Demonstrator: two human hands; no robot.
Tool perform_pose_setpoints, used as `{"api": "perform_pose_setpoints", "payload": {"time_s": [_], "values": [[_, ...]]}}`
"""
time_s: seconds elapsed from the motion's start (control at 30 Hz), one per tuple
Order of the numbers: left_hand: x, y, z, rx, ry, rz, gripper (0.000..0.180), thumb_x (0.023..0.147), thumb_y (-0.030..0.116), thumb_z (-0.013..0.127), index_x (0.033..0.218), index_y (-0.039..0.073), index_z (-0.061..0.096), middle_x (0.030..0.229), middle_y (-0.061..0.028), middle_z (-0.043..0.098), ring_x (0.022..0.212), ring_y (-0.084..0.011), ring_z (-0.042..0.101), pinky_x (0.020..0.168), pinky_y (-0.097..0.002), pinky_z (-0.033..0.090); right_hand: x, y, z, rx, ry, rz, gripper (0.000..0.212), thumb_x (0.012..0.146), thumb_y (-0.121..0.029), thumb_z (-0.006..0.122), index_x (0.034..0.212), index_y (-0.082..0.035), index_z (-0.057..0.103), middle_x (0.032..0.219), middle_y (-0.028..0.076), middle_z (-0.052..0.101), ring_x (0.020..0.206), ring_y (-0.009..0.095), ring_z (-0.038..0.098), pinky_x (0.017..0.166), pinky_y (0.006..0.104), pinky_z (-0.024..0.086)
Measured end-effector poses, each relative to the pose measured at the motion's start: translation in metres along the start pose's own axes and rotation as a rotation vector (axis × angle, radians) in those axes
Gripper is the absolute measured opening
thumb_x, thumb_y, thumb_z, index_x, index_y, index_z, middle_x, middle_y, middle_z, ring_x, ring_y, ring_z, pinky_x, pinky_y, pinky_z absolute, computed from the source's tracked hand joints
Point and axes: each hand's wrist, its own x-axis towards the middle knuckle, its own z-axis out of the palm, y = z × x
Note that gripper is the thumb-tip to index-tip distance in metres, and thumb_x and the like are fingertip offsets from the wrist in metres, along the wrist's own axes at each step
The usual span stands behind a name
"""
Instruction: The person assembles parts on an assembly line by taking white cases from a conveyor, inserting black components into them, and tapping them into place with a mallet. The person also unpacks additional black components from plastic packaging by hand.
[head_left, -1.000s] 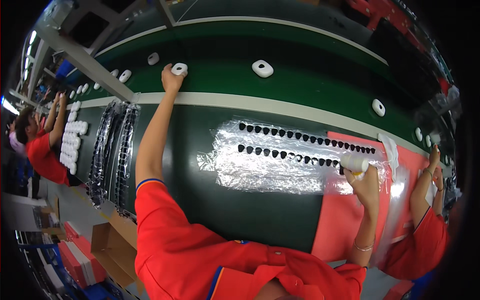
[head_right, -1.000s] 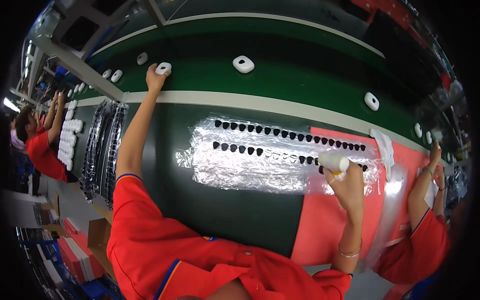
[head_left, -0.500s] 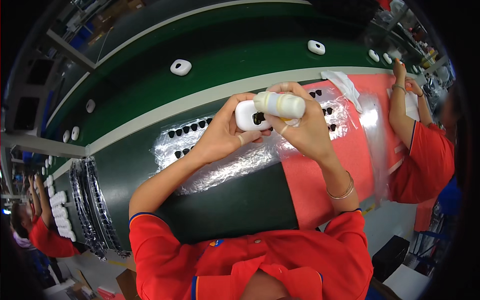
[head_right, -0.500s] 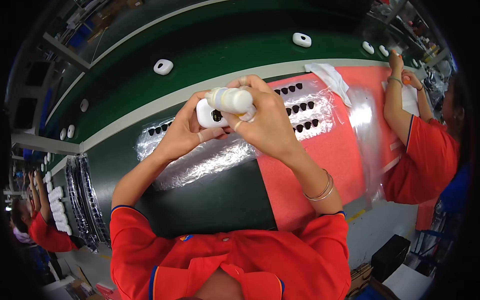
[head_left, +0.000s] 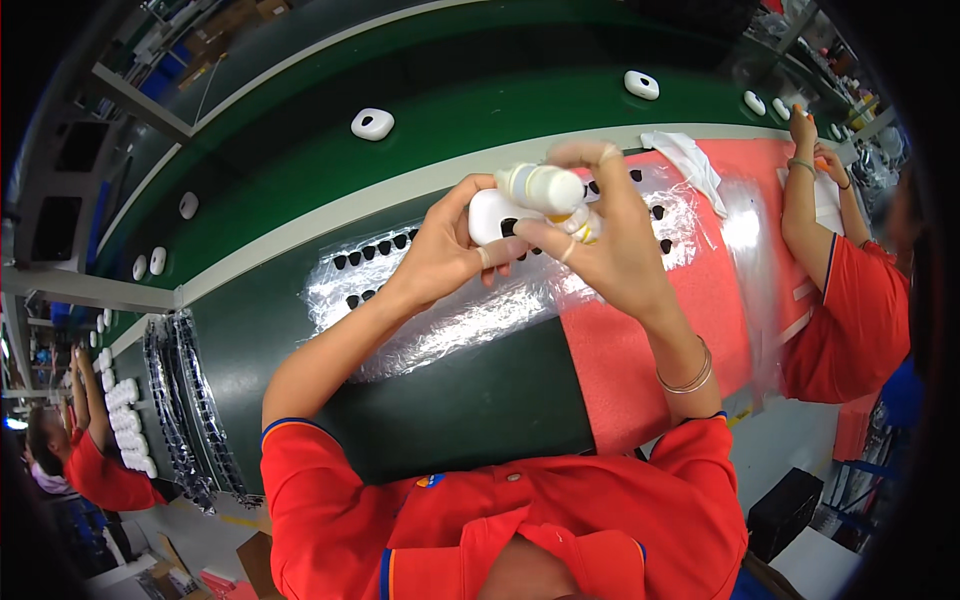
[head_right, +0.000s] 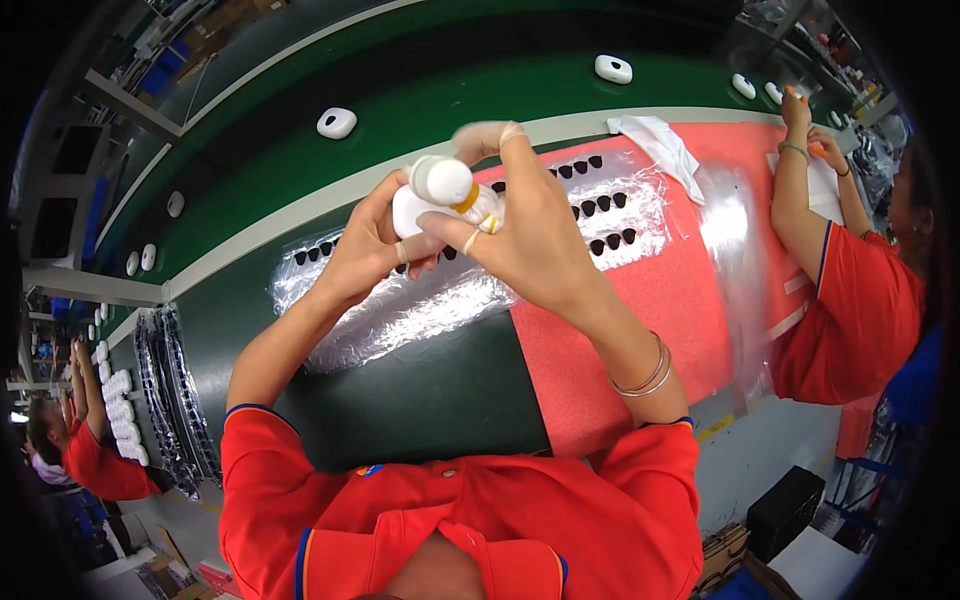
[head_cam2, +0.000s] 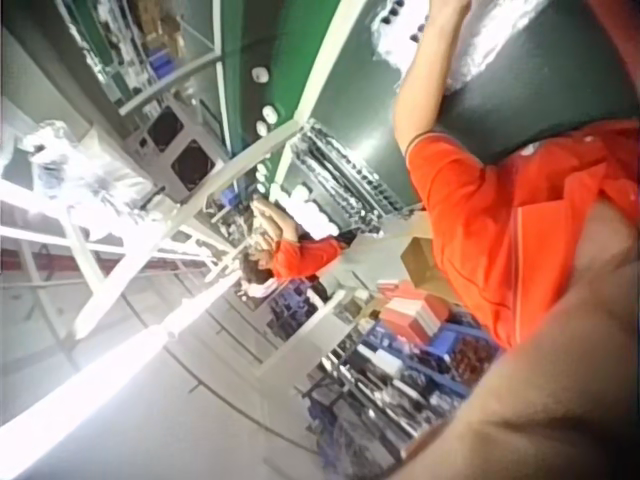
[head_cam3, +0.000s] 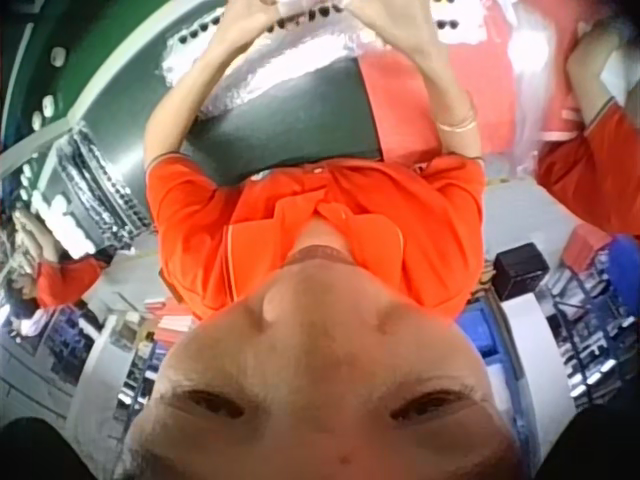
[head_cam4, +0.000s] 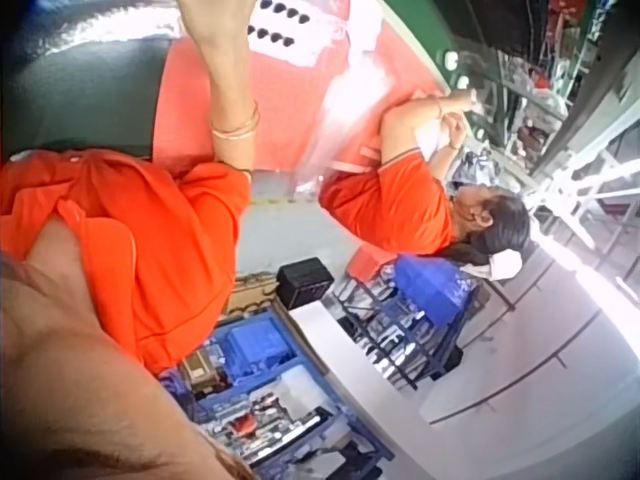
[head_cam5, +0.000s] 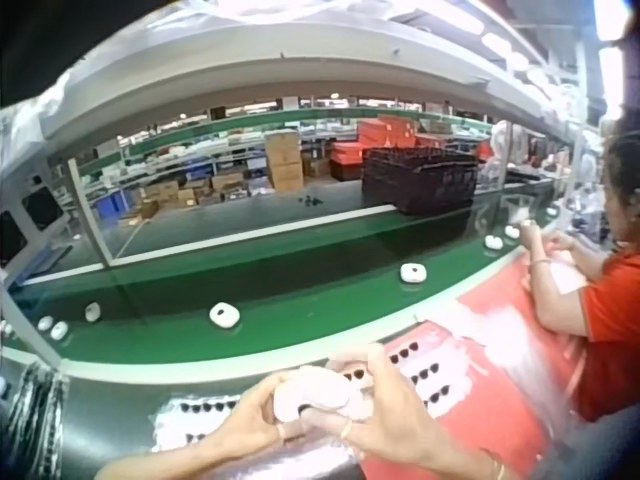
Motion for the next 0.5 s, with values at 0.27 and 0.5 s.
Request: {"api": "perform_pose_setpoints", "payload": {"time_s": [0.27,0.5], "values": [[0.006,-0.018,-0.010,-0.133,-0.078,-0.041,0.044,0.076,0.002,0.063,0.113,0.005,0.040,0.080,-0.0059,0.055,0.056,-0.0086,0.052,0.045,-0.0203,0.042,0.003,0.003,0.000,0.016,-0.283,0.096,0.030,0.078,-0.014,0.062,0.101,-0.002,0.048,0.092,0.007,0.059,0.083,0.015,0.059,0.064,0.0267,0.046],[0.087,-0.040,-0.047,0.682,0.311,0.243,0.050,0.069,0.034,0.070,0.106,0.007,0.049,0.085,-0.0109,0.060,0.080,-0.0224,0.057,0.068,-0.0318,0.046,-0.009,0.024,-0.047,-0.129,0.044,0.056,0.028,0.066,-0.017,0.073,0.084,0.000,0.060,0.076,0.009,0.063,0.069,0.018,0.061,0.063,0.0284,0.047]]}}
